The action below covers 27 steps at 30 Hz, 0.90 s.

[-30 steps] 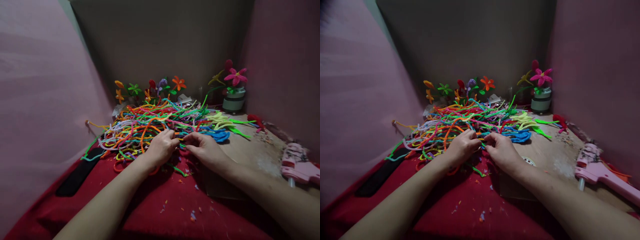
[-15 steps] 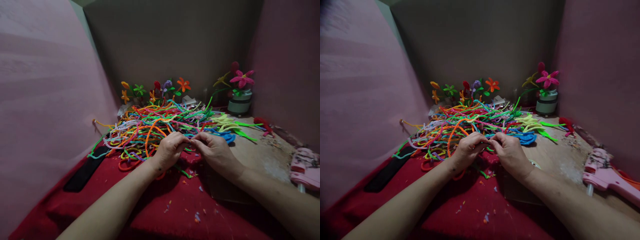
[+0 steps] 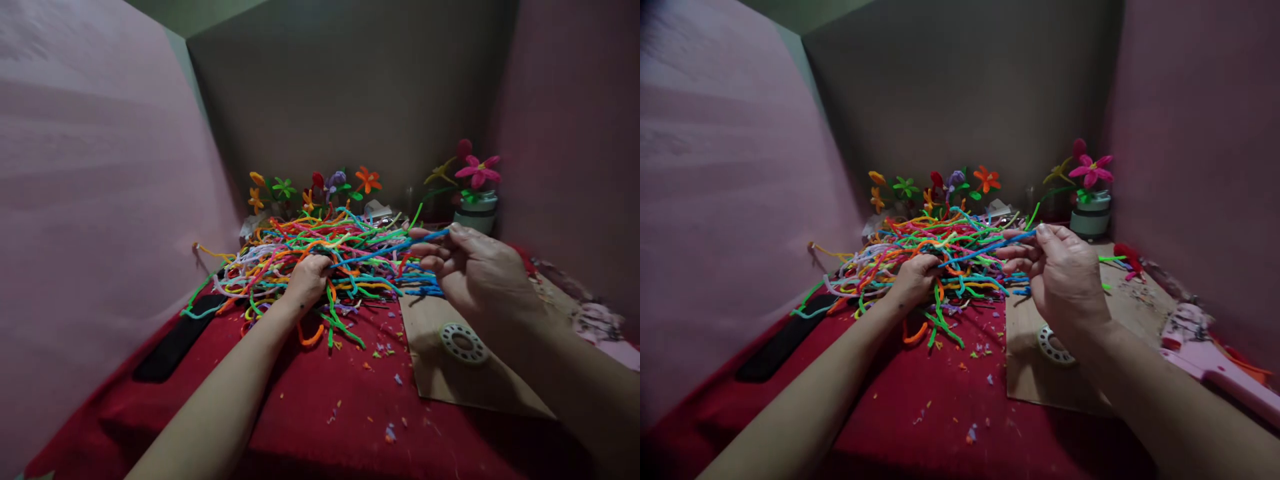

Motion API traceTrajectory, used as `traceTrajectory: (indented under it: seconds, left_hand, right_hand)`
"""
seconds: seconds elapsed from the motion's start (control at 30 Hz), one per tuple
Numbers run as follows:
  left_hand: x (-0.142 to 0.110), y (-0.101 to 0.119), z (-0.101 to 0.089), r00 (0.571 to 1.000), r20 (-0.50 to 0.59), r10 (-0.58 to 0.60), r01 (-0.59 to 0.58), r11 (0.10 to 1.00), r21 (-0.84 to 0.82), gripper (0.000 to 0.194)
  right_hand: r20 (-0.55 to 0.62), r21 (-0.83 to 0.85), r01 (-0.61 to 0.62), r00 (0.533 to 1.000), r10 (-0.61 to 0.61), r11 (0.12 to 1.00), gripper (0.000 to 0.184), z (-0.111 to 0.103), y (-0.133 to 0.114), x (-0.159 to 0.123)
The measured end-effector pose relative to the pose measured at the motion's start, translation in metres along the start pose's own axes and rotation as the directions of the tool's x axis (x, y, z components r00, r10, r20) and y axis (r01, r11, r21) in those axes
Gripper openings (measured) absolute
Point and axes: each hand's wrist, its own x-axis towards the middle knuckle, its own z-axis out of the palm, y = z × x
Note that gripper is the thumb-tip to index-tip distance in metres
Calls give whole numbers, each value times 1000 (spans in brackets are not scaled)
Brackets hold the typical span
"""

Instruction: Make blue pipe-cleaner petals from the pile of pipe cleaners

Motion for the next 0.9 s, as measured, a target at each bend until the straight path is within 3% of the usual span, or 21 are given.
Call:
traceTrajectory:
  seconds: [0.1, 0.23, 0.33, 0.47, 0.57, 0.67, 0.73, 0.8, 0.9]
  left_hand:
    - [0, 2, 2, 1000, -3, 8, -8, 1000, 1, 13]
    - [0, 1, 5, 1000, 1, 5, -5, 1000, 2, 13]
    - [-1, 3, 4, 1000, 2, 6, -6, 1000, -13, 13]
    - [-5, 17, -5, 998, -57, 13, -16, 998, -60, 16]
    - [-8, 34, -12, 993, -116, 13, -43, 966, -255, 32]
    - [-12, 52, -17, 998, -54, 31, -57, 807, -587, 63]
    - [-17, 63, -21, 995, -35, 96, -93, 720, -687, 76]
    - [-22, 73, -26, 983, -50, 177, -161, 700, -696, 71]
    - [-29, 84, -36, 964, -89, 251, -242, 687, -686, 33]
  right_hand:
    - [-41, 61, -62, 997, 65, 996, 12, -7, -9, 9]
    - [-116, 179, 10, 993, 11, 984, 19, -15, -36, 17]
    - [-98, 233, -6, 995, 30, 972, 24, -16, -54, 20]
    - [-117, 261, -81, 986, 115, 962, 26, -16, -51, 24]
    - [-144, 306, -184, 961, 237, 934, 19, -15, -34, 26]
    - [-121, 269, -234, 954, 274, 934, 11, -15, -16, 26]
    - [-111, 250, -213, 963, 246, 945, 9, -16, -7, 25]
    - [-121, 253, -213, 961, 249, 944, 10, -17, -2, 25]
    - [-173, 284, -244, 938, 300, 927, 12, -19, 1, 25]
